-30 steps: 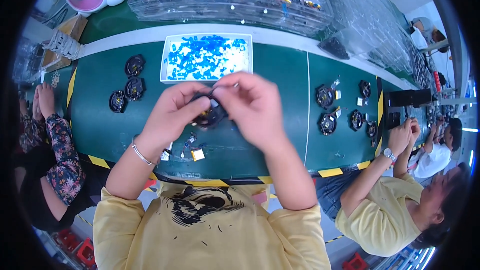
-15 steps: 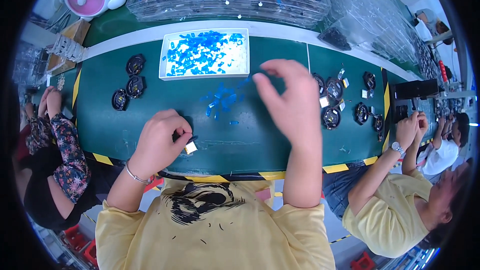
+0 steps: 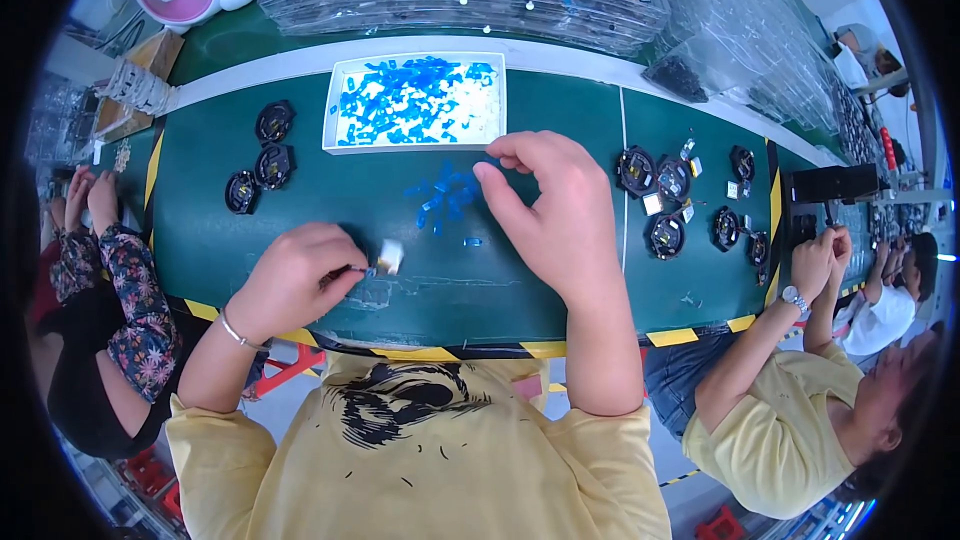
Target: Assembling small electronic speaker components on a factory production line.
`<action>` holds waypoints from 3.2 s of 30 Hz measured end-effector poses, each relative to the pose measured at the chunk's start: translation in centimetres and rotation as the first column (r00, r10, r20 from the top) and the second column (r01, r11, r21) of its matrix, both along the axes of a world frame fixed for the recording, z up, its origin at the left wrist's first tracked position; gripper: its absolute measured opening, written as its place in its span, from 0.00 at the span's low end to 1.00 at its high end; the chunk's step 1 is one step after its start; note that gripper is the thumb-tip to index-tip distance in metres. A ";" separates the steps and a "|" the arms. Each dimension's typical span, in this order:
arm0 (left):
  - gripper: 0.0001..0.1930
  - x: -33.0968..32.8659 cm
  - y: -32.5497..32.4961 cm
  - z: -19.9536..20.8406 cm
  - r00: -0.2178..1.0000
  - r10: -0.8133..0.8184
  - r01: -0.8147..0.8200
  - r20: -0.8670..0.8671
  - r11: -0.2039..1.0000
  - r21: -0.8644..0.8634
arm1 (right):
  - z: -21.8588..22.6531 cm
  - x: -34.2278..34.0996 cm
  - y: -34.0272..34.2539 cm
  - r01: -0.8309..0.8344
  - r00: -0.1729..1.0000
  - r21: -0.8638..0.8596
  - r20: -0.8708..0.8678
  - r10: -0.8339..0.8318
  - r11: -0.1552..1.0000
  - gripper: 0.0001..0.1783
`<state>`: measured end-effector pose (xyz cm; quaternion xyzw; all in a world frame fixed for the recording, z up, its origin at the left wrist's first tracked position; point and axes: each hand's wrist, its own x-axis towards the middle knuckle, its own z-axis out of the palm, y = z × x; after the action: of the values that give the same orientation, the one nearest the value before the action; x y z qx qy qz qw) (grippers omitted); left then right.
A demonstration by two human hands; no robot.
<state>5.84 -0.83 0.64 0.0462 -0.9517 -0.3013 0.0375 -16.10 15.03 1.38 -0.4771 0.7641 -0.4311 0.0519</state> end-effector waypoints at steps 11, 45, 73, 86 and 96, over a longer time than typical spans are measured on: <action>0.07 -3.5 1.1 0.7 0.927 0.356 -0.245 0.118 0.339 0.908 | -1.0 4.3 -0.9 -0.150 0.425 -0.259 0.855 0.299 0.954 0.05; 0.06 -5.8 1.9 0.0 0.898 0.263 -0.179 -0.353 0.951 0.253 | -1.2 2.4 -3.0 -0.104 0.982 -0.222 -0.176 0.065 0.970 0.07; 0.12 -3.4 -8.9 -0.2 0.569 0.808 -0.815 -0.154 0.579 0.024 | -1.0 2.8 -1.2 0.038 0.960 -0.179 0.281 0.014 0.983 0.07; 0.10 -6.4 1.1 0.4 0.912 0.409 -0.080 -0.009 0.201 0.976 | -0.3 4.6 -1.1 -0.084 0.989 -0.475 0.065 0.130 0.876 0.09; 0.16 -6.0 2.2 0.7 0.934 0.357 0.003 0.005 -0.020 1.000 | 0.2 5.0 -2.1 -0.036 0.991 -0.432 -0.131 -0.023 0.901 0.10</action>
<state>-0.11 1.38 1.30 0.1422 -0.4323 -0.8770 0.1540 -11.09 12.93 1.56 -0.5069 0.6491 -0.5573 -0.1052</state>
